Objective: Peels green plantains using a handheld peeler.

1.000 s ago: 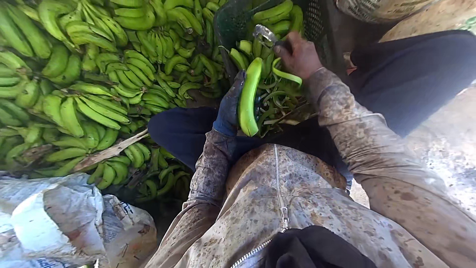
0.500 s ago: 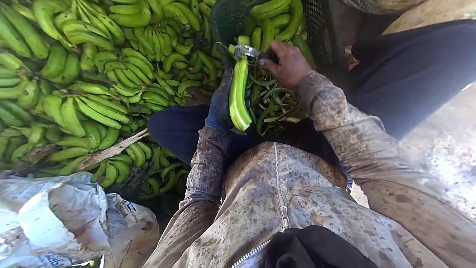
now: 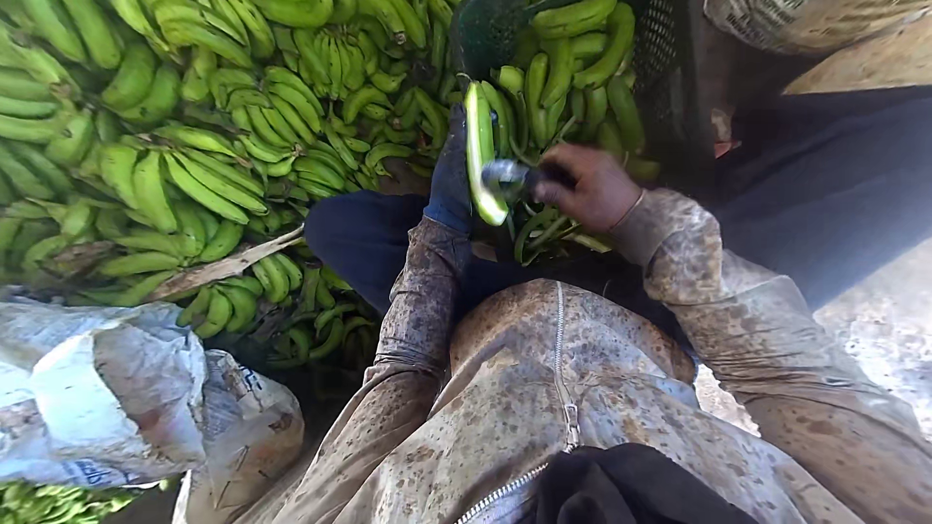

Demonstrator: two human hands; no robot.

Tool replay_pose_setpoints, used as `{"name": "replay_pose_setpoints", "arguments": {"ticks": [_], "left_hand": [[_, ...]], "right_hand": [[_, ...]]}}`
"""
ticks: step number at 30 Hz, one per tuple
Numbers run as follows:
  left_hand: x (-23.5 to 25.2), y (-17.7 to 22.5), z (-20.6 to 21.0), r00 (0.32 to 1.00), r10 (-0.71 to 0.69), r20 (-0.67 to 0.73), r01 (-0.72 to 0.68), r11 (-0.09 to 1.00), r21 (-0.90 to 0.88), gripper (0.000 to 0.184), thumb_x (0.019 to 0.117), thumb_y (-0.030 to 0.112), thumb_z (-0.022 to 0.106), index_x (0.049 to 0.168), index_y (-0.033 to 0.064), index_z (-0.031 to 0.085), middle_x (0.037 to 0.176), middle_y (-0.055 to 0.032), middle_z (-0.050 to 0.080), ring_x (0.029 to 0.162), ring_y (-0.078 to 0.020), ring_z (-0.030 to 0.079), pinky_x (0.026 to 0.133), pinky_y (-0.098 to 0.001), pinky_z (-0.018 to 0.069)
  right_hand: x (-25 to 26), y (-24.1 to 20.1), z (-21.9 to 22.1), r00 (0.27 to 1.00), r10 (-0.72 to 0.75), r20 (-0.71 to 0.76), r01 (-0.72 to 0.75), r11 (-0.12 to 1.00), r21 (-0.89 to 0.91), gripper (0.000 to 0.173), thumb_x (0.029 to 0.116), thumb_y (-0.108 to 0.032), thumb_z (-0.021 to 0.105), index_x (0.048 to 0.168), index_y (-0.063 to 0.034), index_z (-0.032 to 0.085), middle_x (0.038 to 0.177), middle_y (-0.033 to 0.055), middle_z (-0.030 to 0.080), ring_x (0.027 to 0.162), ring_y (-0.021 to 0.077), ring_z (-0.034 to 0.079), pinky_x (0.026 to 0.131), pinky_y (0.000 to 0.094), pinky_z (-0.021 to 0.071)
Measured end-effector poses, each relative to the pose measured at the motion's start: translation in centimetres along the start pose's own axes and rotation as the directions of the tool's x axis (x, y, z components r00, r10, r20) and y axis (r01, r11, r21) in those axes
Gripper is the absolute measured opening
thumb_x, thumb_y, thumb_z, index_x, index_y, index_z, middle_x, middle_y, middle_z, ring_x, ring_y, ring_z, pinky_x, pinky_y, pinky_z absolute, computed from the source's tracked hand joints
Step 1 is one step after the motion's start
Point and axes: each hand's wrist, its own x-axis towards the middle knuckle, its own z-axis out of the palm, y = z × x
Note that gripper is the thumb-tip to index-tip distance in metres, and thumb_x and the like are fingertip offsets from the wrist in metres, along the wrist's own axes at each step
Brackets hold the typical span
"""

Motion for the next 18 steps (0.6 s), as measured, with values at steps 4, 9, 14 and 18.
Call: {"name": "replay_pose_setpoints", "arguments": {"ticks": [4,9,14,18], "left_hand": [[-0.6,0.0,1.8,0.997,-0.076,-0.011,0.076,0.997,-0.005,0.042,0.113,0.035,0.028,0.144,0.0122,0.047,0.11,-0.0057,0.066,0.089,-0.0128,0.067,0.076,-0.0324,0.0607],[-2.9,0.3,3.3,0.954,-0.296,0.043,0.294,0.954,0.06,0.055,0.111,0.05,0.024,0.13,0.0098,0.056,0.087,-0.0108,0.064,0.061,-0.0205,0.063,0.049,-0.0364,0.0573],[0.3,-0.3,1.3,0.955,0.062,-0.289,0.006,0.973,0.229,0.046,0.1124,0.037,0.034,0.129,0.0035,0.061,0.104,-0.0091,0.07,0.09,-0.0156,0.069,0.08,-0.0368,0.0612],[0.5,-0.5,2.0,0.976,0.064,-0.208,-0.004,0.96,0.279,0.046,0.1133,0.035,0.028,0.133,0.0028,0.055,0.104,-0.0105,0.068,0.088,-0.018,0.068,0.079,-0.0392,0.0609]], "right_hand": [[1.5,0.1,0.0,0.995,0.068,0.078,-0.058,0.991,-0.116,0.043,0.1033,-0.037,0.062,0.119,0.0033,0.063,0.108,0.0218,0.068,0.099,0.0346,0.069,0.093,0.0535,0.055],[5.0,2.3,-5.2,0.899,0.379,-0.22,-0.42,0.889,-0.185,0.054,0.1039,-0.049,0.054,0.13,-0.0017,0.058,0.125,0.0203,0.066,0.12,0.0336,0.064,0.107,0.0522,0.0477],[1.3,0.4,-1.9,0.996,0.062,-0.071,-0.069,0.993,-0.097,0.043,0.1019,-0.038,0.063,0.118,0.0022,0.064,0.105,0.0187,0.07,0.096,0.0289,0.07,0.091,0.048,0.0567],[1.3,0.1,-0.2,0.992,0.105,0.072,-0.098,0.991,-0.092,0.041,0.105,-0.037,0.059,0.117,0.0022,0.064,0.105,0.0204,0.069,0.098,0.0331,0.069,0.093,0.0518,0.0547]]}}
